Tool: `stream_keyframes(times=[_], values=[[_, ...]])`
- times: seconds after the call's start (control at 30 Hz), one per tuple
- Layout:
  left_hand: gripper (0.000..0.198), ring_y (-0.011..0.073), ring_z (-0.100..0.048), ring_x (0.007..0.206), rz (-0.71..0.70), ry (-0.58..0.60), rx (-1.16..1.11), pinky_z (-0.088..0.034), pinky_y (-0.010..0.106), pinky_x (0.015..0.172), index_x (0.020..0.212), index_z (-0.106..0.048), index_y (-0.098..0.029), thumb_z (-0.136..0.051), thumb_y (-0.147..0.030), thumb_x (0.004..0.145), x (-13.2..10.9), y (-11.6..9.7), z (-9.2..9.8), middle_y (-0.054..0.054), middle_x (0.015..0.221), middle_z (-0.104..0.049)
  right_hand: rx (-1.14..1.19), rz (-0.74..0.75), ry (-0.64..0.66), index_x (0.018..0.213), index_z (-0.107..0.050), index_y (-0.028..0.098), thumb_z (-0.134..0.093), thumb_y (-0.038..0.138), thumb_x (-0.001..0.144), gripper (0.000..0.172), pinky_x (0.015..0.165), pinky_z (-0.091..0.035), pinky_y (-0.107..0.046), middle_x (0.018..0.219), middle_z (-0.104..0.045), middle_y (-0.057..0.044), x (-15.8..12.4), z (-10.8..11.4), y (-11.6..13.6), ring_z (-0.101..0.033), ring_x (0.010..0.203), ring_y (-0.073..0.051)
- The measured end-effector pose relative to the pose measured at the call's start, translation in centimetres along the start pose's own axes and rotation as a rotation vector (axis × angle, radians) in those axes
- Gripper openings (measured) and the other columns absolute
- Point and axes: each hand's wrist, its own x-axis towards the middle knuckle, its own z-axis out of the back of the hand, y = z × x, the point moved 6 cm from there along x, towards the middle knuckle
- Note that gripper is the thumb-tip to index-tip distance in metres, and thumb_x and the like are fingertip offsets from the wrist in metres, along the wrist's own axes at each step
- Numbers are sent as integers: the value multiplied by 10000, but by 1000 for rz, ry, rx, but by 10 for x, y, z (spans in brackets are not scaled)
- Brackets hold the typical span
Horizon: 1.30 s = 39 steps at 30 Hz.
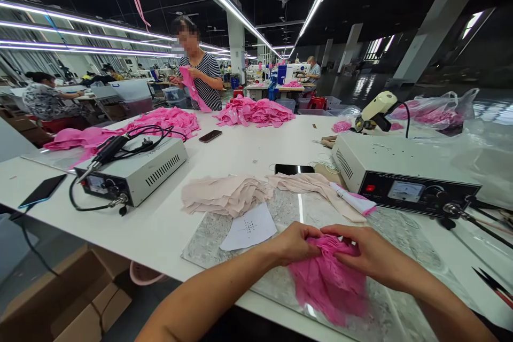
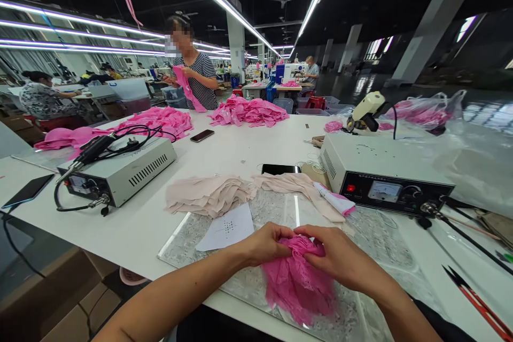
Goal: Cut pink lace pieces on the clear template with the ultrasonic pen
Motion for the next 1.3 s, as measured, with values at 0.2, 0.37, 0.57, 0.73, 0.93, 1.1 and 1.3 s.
stream_keyframes(times=[0.2, 0.37, 0.57, 0.73, 0.93, 1.1, 1.3], values=[[246, 95, -525, 582, 40, -8, 45, -442, 242, 597, 889, -679, -126, -677, -201, 655, 3, 2, -1, -5, 708, -594, -111, -36, -62, 932, -706, 274, -449, 290, 822, 280, 593, -403, -282, 789, -687, 14, -3, 0, -4, -603, 677, -188], [408, 152, -591, 774, -57, -34, 162, -482, 275, 725, 1030, -652, -151, -740, -360, 691, 0, -14, -12, 27, 872, -639, -175, -65, -165, 817, -700, 250, -458, 360, 815, 265, 529, -345, -290, 665, -653, -11, -3, 12, -4, -573, 602, -198], [179, 155, -550, 791, -163, -109, 471, -451, 275, 764, 891, -653, -152, -719, -179, 727, 8, -28, -12, -15, 779, -594, -165, -53, -197, 784, -710, 248, -481, 359, 754, 256, 533, -327, -301, 650, -645, -15, -4, 34, 5, -535, 588, -198], [111, 96, -511, 627, -139, 7, 571, -436, 229, 604, 842, -615, -124, -642, -231, 849, 8, -40, 1, -29, 720, -554, -36, -26, -112, 724, -691, 220, -506, 390, 727, 251, 516, -328, -296, 635, -625, -12, -1, 43, 3, -507, 571, -182], [159, 83, -464, 609, -129, 167, 538, -346, 196, 562, 875, -653, -158, -689, -235, 741, 3, -59, -10, -53, 678, -539, 198, -15, 10, 750, -588, 155, -559, 471, 870, 339, 478, -338, -229, 630, -510, 24, 11, 36, -10, -443, 522, -106], [292, 66, -376, 533, -105, 131, 543, -275, 206, 493, 688, -579, -149, -781, -360, 668, 13, -55, -16, -69, 584, -449, 312, -28, 64, 740, -537, 136, -576, 433, 944, 363, 447, -347, -187, 614, -430, 60, 17, 33, -16, -403, 486, -67], [292, 67, -438, 508, 12, 56, 521, -342, 203, 490, 714, -608, -123, -746, -378, 757, 29, -44, -4, -54, 581, -508, 409, -54, 2, 827, -582, 126, -566, 415, 959, 318, 507, -441, -212, 687, -518, 33, 23, 29, -28, -495, 548, -87]])
